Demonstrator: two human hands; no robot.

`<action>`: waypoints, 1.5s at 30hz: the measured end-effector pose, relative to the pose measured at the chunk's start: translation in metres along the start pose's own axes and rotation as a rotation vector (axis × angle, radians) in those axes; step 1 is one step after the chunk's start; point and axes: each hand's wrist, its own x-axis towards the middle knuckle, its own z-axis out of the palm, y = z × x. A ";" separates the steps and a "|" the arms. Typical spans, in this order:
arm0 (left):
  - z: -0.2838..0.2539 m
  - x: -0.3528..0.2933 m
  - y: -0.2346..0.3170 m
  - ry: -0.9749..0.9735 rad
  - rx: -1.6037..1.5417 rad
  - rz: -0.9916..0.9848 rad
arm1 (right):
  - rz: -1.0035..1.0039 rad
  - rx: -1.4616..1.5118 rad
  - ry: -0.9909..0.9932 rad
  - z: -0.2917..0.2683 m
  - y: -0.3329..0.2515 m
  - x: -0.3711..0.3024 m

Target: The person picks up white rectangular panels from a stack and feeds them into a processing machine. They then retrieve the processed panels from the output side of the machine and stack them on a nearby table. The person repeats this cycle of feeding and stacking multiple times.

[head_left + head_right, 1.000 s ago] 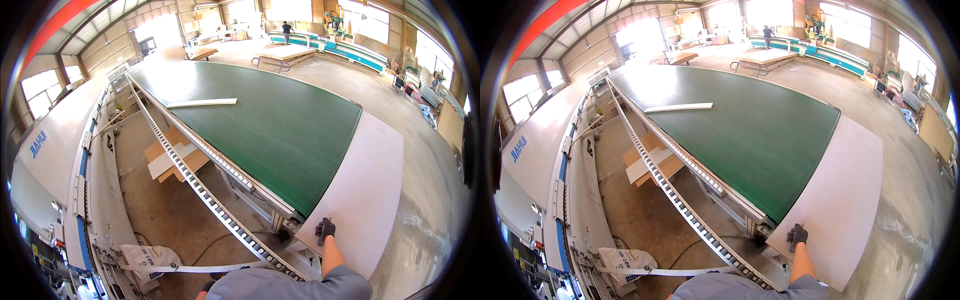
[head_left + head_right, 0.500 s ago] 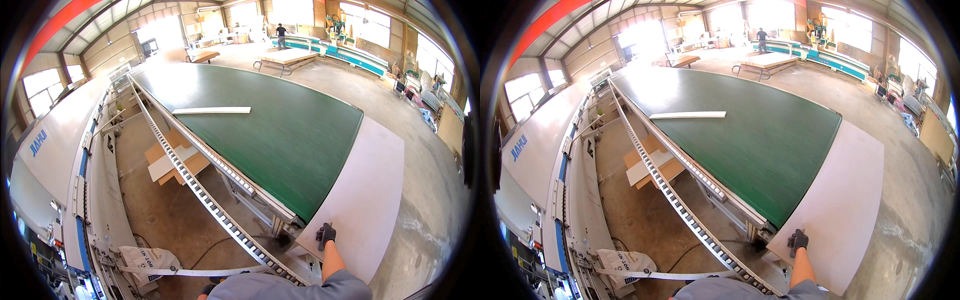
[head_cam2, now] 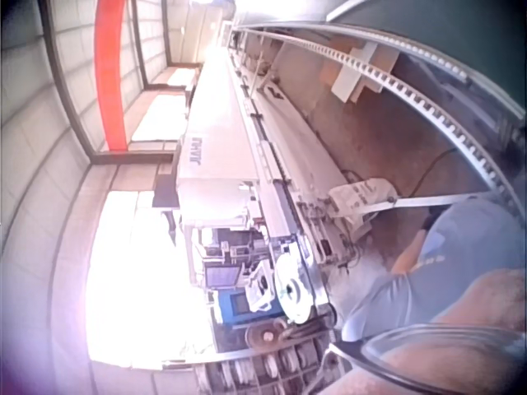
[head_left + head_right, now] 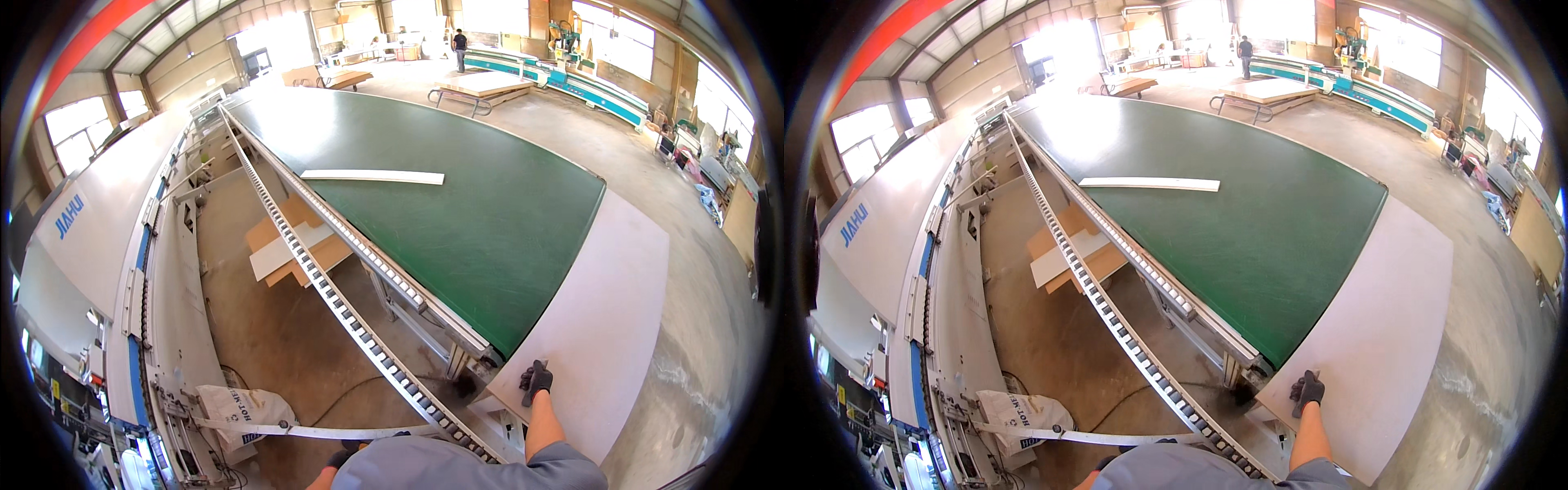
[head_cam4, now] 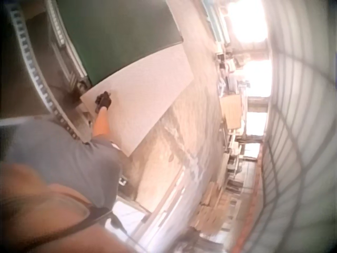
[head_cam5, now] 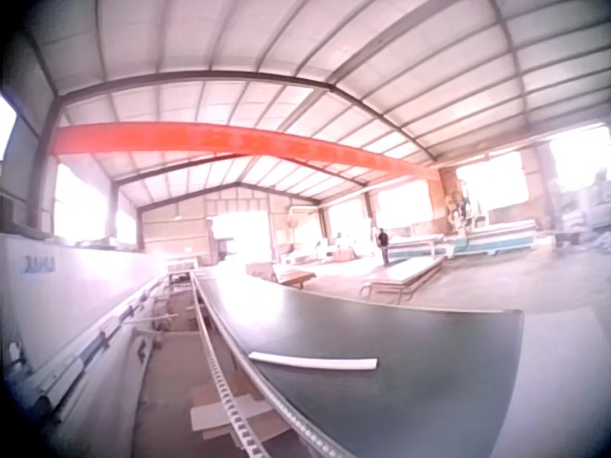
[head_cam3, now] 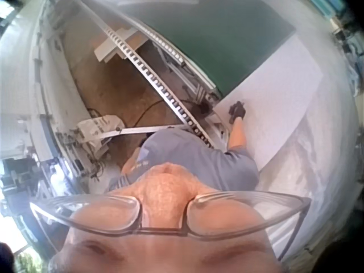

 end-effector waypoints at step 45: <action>-0.087 -0.044 0.442 0.613 0.502 0.987 | -0.627 -0.536 0.066 0.080 -0.160 0.277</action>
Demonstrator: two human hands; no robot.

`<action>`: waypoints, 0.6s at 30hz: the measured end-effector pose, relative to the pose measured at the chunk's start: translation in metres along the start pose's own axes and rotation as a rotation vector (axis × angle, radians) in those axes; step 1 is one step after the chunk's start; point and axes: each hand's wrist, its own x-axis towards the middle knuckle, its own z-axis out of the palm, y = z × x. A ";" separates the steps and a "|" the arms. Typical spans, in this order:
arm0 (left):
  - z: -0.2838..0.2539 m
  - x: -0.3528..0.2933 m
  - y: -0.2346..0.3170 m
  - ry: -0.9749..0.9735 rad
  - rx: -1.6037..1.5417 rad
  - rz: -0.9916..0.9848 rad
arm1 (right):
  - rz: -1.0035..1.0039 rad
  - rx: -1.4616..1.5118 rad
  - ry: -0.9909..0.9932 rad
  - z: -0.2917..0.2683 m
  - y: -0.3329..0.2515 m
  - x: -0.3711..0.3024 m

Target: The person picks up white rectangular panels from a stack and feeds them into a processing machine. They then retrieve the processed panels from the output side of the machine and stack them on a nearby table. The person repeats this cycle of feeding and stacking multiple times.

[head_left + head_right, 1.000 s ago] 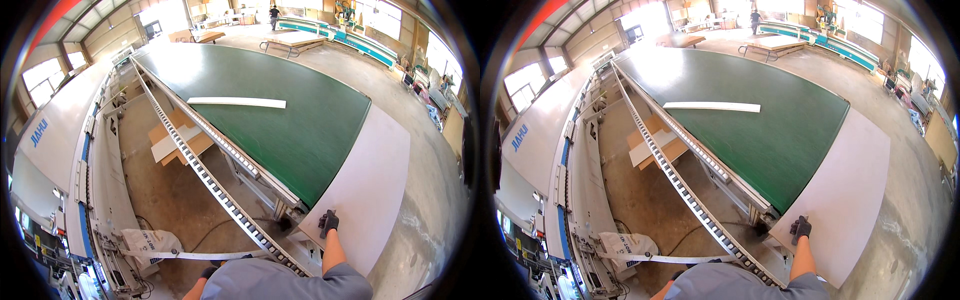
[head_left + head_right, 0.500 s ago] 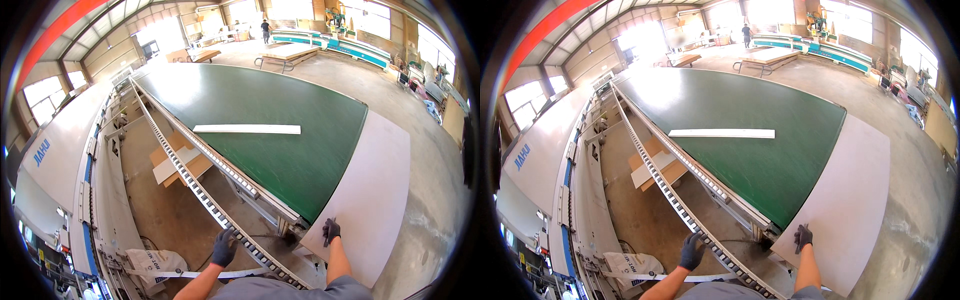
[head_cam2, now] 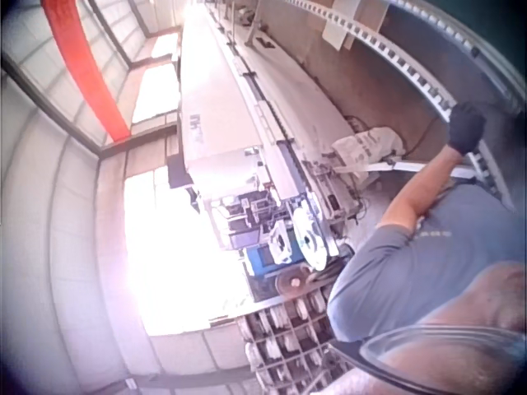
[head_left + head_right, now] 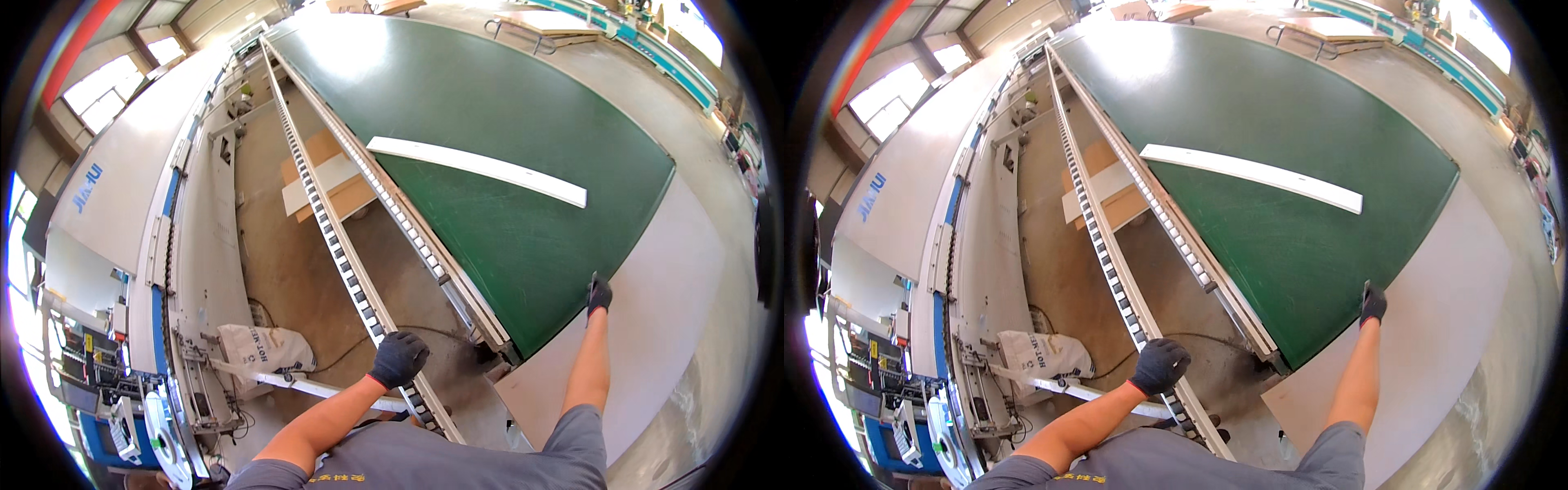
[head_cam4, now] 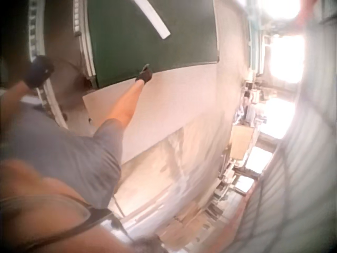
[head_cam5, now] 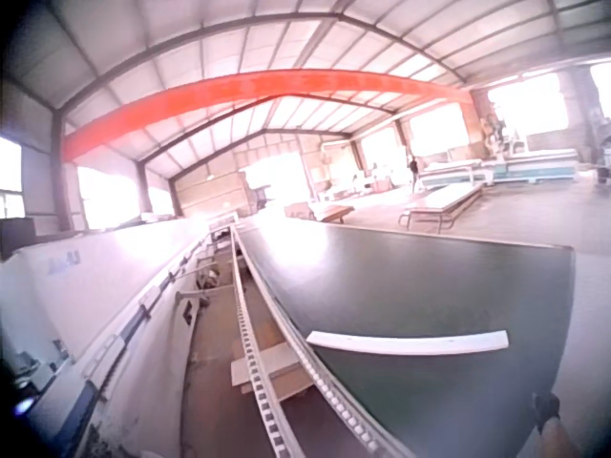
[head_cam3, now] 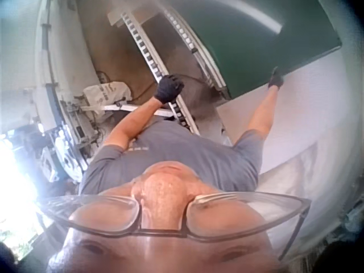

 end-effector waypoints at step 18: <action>0.002 0.017 -0.002 -0.074 -0.065 -0.112 | 0.241 -0.614 0.057 -0.017 -0.042 0.153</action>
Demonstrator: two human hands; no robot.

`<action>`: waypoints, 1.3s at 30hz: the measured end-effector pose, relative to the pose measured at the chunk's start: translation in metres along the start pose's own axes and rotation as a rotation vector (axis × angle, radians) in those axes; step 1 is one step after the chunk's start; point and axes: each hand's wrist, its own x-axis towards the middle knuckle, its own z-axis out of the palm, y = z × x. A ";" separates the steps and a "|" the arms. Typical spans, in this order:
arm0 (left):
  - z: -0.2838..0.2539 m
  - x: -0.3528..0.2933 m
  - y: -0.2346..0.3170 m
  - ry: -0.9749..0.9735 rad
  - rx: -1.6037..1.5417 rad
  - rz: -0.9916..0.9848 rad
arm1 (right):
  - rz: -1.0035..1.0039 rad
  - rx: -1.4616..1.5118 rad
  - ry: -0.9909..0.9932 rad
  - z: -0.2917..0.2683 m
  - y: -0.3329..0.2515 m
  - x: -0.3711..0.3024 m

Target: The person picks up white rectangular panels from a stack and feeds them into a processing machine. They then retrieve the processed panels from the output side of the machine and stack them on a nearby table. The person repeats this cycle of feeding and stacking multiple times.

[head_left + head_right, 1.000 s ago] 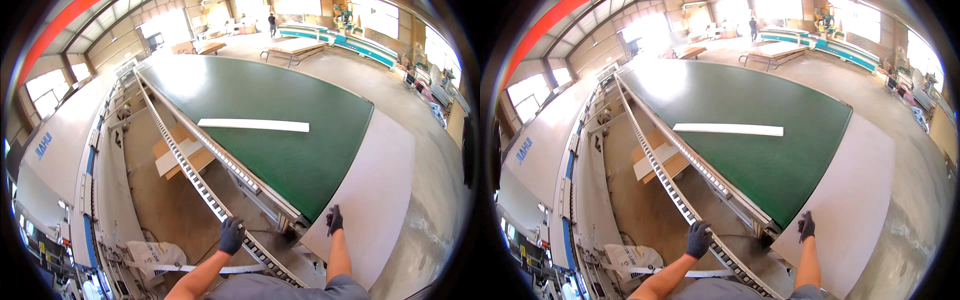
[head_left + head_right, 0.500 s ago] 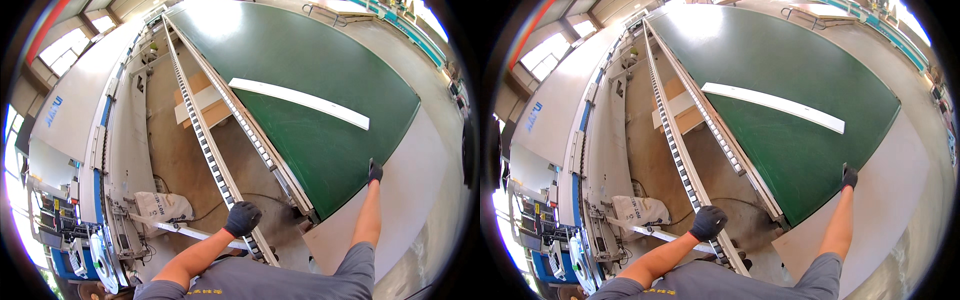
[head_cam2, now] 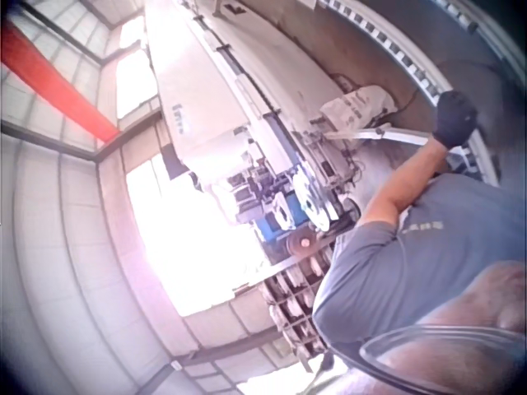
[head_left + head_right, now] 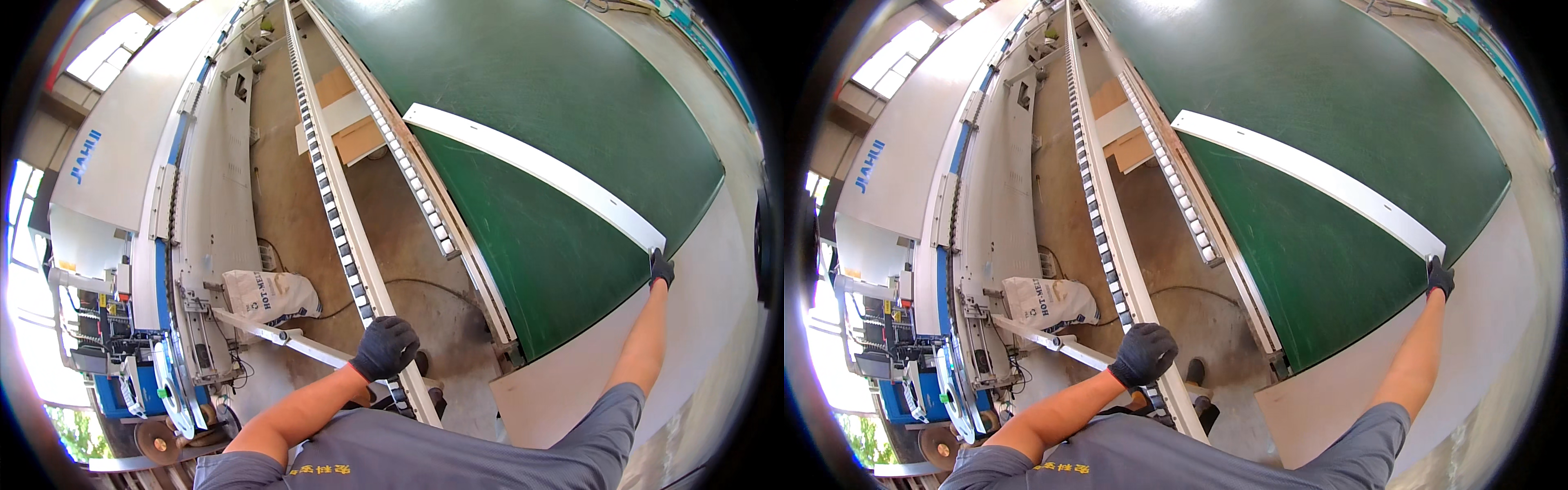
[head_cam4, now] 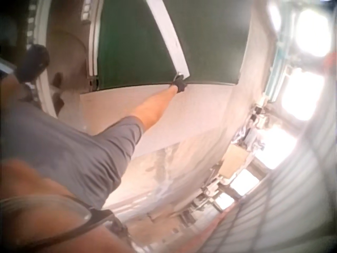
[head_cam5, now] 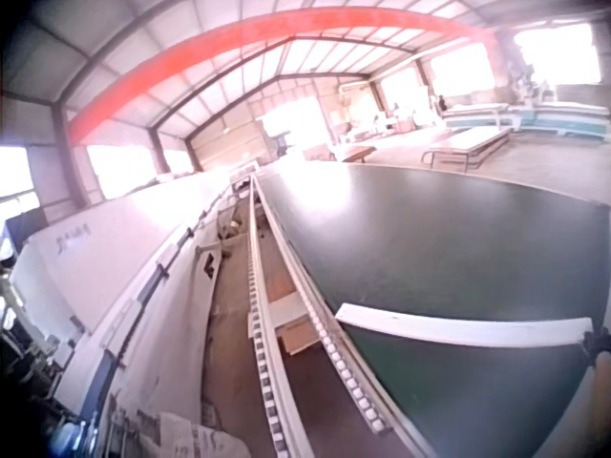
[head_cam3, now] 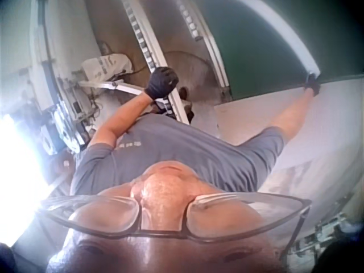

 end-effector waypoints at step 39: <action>-0.151 -0.291 -0.081 0.044 -1.475 -0.832 | -1.341 0.222 -1.034 -0.047 -0.045 -0.724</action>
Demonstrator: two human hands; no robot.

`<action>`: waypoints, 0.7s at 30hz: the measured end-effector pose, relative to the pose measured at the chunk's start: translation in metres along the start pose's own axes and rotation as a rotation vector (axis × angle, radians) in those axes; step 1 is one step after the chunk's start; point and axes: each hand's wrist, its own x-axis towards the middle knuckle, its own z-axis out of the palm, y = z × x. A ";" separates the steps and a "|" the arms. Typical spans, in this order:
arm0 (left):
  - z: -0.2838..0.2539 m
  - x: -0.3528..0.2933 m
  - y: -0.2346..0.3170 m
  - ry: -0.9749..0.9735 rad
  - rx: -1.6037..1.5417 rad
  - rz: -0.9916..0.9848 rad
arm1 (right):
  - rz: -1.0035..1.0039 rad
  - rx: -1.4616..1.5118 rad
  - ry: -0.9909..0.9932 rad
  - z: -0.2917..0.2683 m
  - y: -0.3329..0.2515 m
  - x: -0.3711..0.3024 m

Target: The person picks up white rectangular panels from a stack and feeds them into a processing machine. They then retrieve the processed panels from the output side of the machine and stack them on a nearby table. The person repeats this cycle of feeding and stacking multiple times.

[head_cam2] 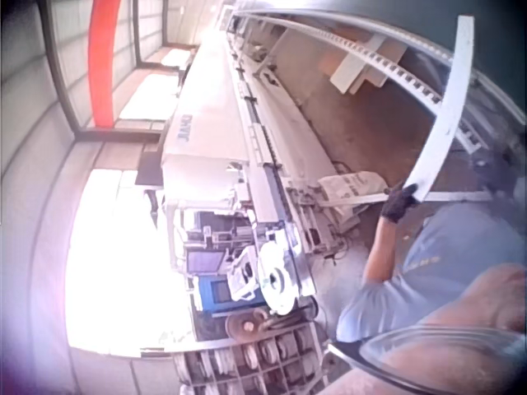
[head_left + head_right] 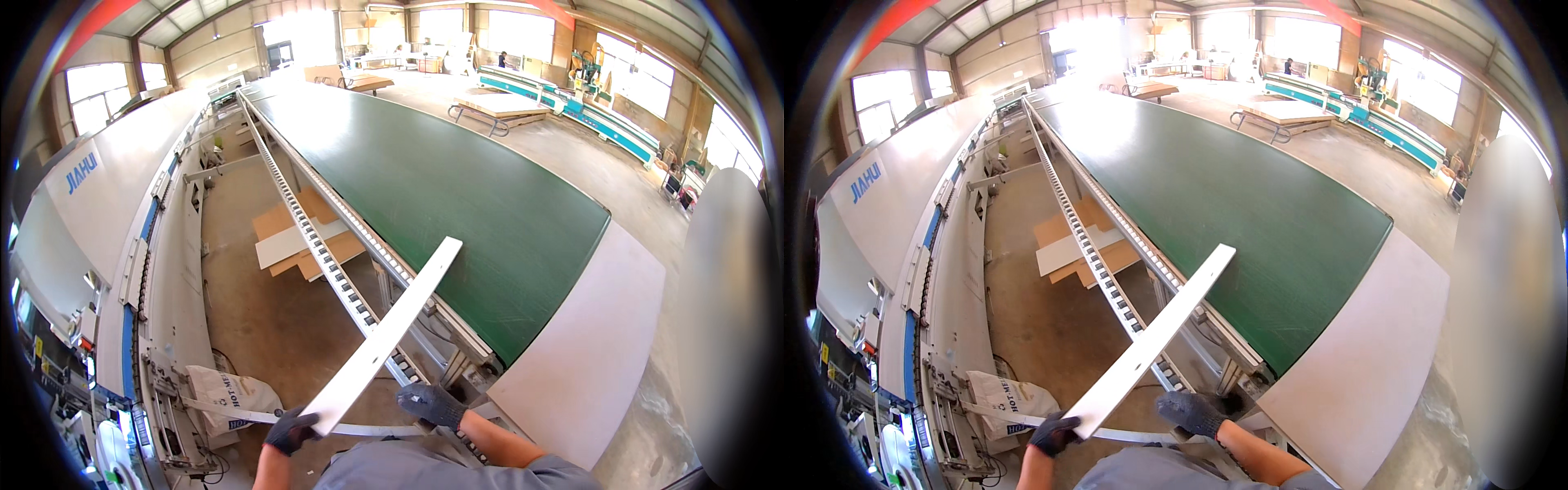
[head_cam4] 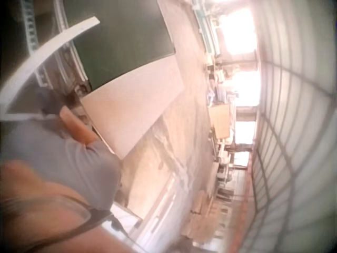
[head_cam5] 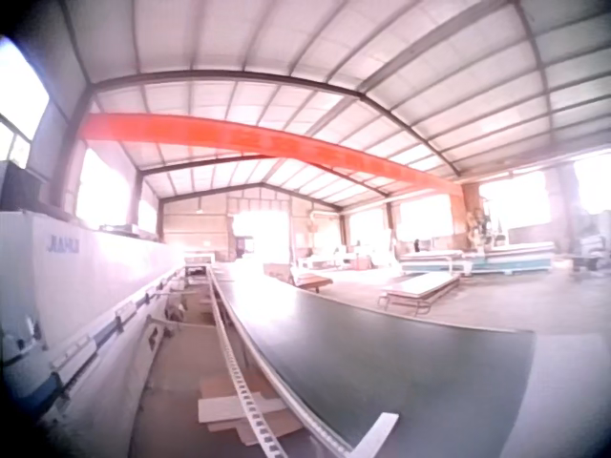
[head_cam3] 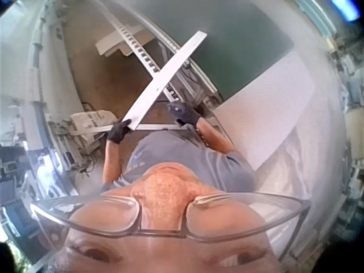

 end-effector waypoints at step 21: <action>-0.307 -0.222 -0.138 1.182 -0.827 0.778 | -0.311 -0.907 -0.624 0.139 -0.105 0.186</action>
